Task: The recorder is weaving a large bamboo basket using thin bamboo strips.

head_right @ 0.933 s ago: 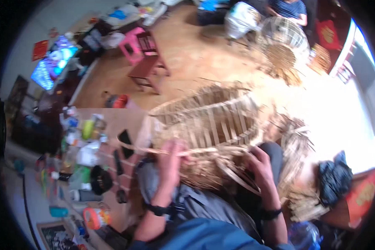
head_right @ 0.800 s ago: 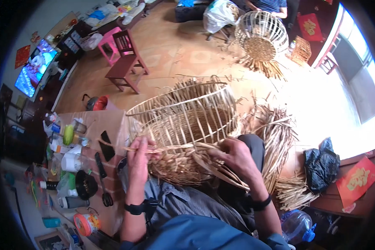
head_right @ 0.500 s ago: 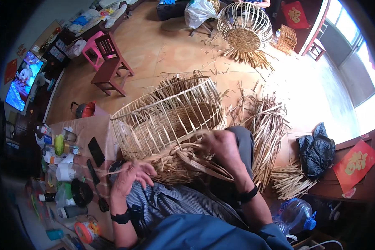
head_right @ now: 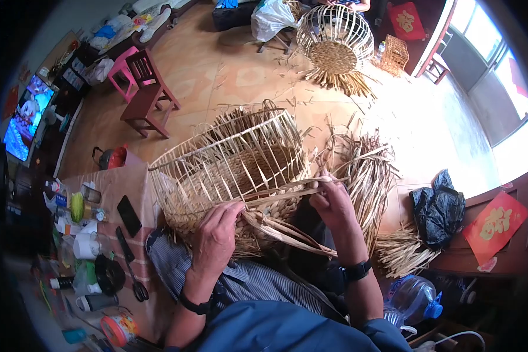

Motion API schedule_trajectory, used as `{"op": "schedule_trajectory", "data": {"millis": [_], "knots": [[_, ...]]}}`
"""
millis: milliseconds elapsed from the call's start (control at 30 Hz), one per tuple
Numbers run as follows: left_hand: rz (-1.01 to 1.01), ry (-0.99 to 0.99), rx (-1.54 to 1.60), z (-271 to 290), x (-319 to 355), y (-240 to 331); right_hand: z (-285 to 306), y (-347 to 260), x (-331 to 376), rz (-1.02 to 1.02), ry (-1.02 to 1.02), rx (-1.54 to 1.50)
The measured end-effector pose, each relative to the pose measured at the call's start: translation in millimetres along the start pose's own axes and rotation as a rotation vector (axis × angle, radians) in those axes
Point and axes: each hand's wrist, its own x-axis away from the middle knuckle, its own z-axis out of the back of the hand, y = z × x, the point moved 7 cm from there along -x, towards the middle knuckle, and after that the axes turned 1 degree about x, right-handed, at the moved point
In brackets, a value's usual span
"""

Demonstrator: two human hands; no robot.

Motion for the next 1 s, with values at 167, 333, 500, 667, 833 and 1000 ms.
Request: {"op": "schedule_trajectory", "data": {"millis": [167, 333, 500, 667, 833, 1000], "knots": [[0.068, -0.11, -0.116, -12.3, -4.0, -7.8, -4.6, -5.5, 16.2, 0.02, 0.069, 0.532], [0.003, -0.077, -0.185, -25.3, 1.4, -9.0, -24.9, -18.2, 37.7, -0.246, -0.014, 0.796], [-0.001, -0.003, -0.015, -28.1, 7.0, -12.9, 43.2, -18.3, 24.5, 0.028, 0.25, -0.05], [0.073, -0.027, 0.059, -27.5, 1.0, -19.4, 76.9, -11.1, 11.6, 0.031, 0.152, -0.039], [0.1, -0.016, 0.072, -27.4, 2.0, -22.8, 94.0, -28.9, 17.7, 0.048, 0.108, -0.017], [0.208, -0.017, 0.092, -26.0, -7.7, -27.5, 129.3, -48.8, 35.2, 0.09, 0.333, -0.174]]}}
